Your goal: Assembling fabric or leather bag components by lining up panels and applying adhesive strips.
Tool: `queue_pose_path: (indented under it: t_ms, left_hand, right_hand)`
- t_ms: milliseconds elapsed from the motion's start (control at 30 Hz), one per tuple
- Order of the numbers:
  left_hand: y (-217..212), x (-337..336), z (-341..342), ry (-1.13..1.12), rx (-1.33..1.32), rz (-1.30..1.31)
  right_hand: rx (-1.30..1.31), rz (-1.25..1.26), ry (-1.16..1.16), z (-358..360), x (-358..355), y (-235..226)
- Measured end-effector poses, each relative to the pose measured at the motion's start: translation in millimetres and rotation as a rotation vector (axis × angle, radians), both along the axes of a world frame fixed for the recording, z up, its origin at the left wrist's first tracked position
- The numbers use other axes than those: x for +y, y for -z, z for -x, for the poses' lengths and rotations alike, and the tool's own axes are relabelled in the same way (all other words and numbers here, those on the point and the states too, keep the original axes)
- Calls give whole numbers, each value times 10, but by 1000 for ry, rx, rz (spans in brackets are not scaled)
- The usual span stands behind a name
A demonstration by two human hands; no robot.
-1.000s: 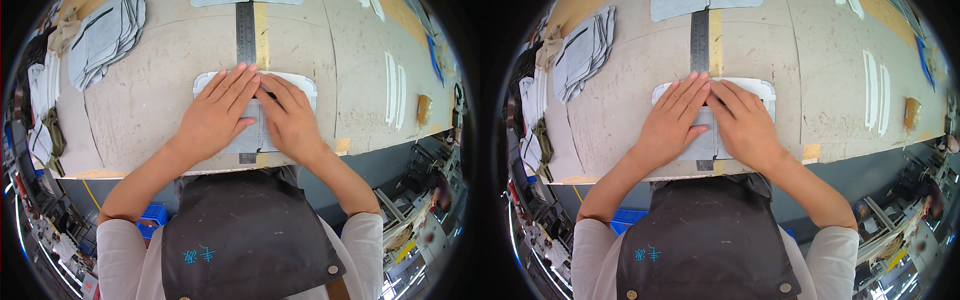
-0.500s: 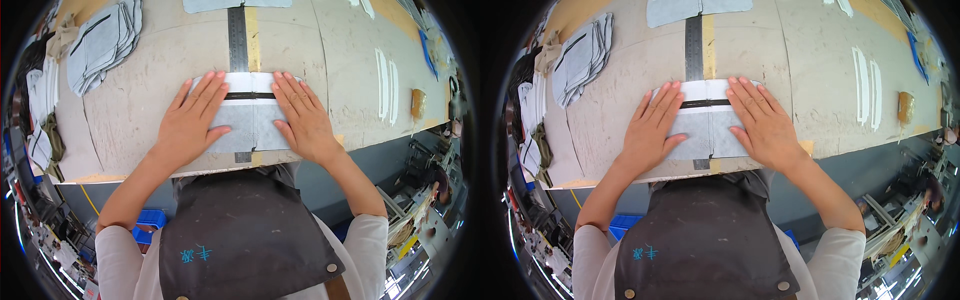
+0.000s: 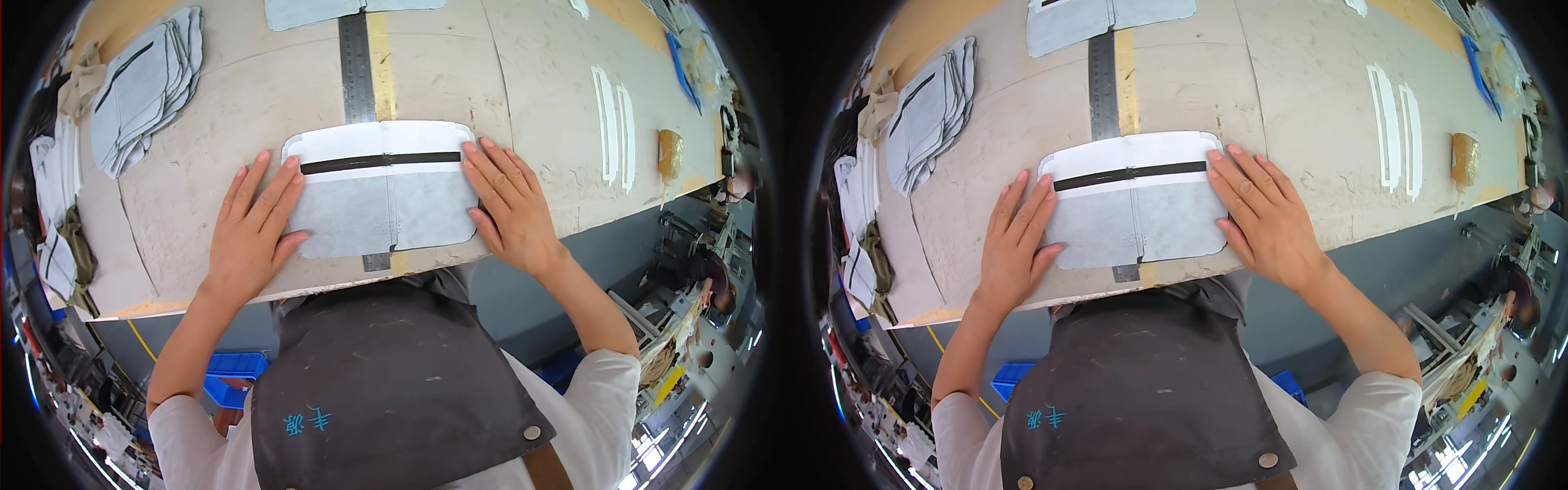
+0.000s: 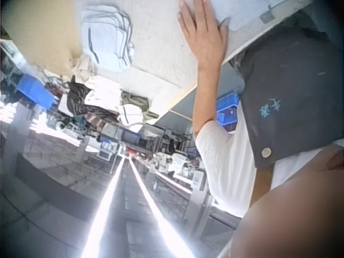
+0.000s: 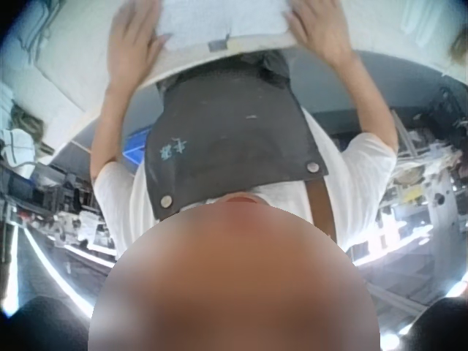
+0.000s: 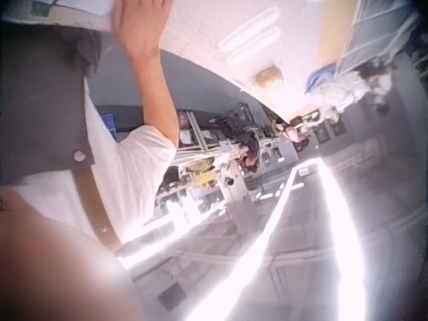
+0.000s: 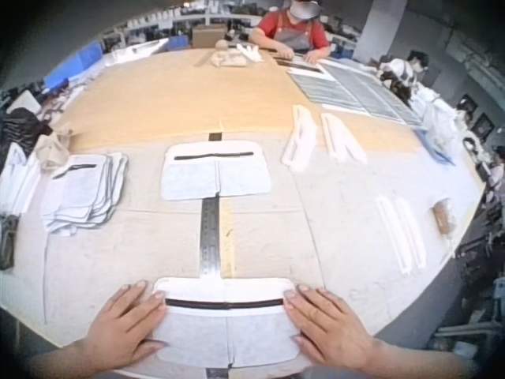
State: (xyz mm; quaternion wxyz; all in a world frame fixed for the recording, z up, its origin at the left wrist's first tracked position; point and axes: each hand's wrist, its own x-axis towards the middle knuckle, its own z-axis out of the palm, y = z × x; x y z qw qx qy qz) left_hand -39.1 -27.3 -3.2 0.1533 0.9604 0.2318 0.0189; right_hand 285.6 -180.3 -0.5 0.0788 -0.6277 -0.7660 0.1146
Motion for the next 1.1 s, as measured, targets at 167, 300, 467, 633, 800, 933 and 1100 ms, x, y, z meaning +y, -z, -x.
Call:
queue_pose_path:
  t_ms: [167, 300, 467, 633, 800, 933, 1100]
  left_hand:
    - [-60, 54, -23, 23, 1, -38]
    - [-64, 78, -42, 35, 28, -84]
    - [1, 90, 28, 35, -18, -71]
    - [-28, 101, 10, 28, -24, -63]
    - [-44, 114, 21, 56, -26, -41]
    - [-71, 143, -37, 80, -41, -32]
    - [-69, 185, -33, 62, -56, -61]
  right_hand:
    - [0, -32, -27, -47, 21, -40]
    - [-10, -47, -31, -58, 42, -33]
    - [59, -86, -28, -54, 52, 4]
    - [35, -127, -17, -54, 89, 17]
    - [-18, -189, -40, -14, 126, 0]
    - [-61, -166, -27, -23, 72, -33]
    - [-69, -173, -2, -10, 92, 0]
